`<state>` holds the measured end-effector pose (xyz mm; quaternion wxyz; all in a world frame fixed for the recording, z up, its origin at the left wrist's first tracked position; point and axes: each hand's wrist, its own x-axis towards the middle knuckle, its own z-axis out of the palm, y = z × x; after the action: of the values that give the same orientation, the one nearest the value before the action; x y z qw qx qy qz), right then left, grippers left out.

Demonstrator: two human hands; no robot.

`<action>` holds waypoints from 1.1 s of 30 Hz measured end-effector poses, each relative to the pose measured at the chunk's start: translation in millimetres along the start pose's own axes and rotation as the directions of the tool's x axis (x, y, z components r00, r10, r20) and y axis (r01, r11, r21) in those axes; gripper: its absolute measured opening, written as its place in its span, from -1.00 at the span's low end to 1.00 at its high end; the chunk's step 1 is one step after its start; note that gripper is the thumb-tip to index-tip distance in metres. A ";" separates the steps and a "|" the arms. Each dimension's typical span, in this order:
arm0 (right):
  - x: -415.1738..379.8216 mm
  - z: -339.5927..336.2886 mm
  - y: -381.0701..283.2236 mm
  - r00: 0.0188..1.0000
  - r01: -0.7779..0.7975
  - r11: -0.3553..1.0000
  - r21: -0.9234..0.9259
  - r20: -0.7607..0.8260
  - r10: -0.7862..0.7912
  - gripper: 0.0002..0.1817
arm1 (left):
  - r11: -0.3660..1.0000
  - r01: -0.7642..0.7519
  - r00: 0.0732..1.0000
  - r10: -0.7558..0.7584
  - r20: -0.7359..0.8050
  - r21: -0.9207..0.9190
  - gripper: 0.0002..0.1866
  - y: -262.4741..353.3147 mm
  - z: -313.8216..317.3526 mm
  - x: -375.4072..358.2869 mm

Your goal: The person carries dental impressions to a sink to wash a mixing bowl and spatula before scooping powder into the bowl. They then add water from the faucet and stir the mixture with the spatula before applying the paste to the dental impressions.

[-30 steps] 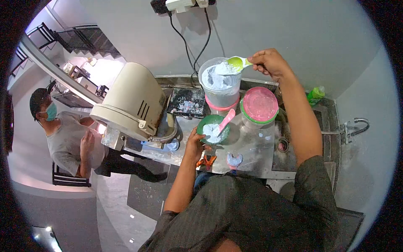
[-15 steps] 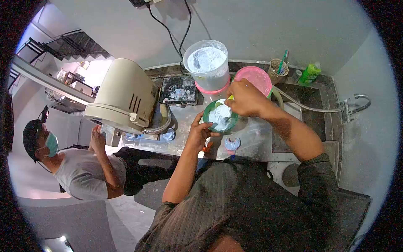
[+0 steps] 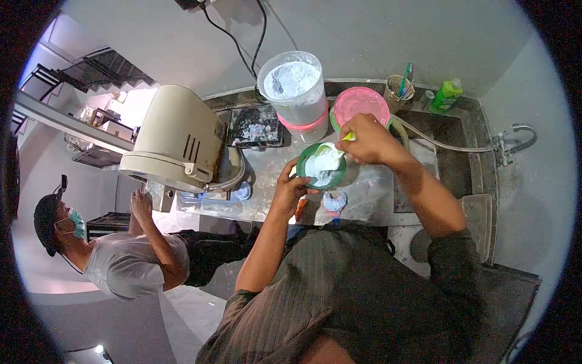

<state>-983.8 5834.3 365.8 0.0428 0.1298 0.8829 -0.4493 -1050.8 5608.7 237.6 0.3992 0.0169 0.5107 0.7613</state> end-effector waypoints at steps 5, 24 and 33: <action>-11.0 -5.4 12.9 0.991 -0.132 0.972 0.197 -0.002 0.135 -0.85 | 0.999 -0.033 0.999 0.032 -0.008 -0.023 -0.36 -0.2 -3.0 -0.7; -18.1 37.2 67.7 0.976 -0.190 0.787 0.587 0.024 0.218 -0.83 | 0.999 -0.007 0.998 0.010 -0.069 0.041 -0.33 -0.9 -3.4 -4.4; -36.9 -16.5 54.7 0.944 -0.219 0.670 0.709 -0.019 0.329 -0.87 | 0.996 -0.090 0.995 0.090 -0.045 0.005 -0.36 10.5 -11.2 7.3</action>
<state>-933.0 5871.3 339.9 -0.0068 0.3000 0.6184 -0.7264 -1066.9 5603.0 237.7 0.3530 0.0234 0.5195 0.7778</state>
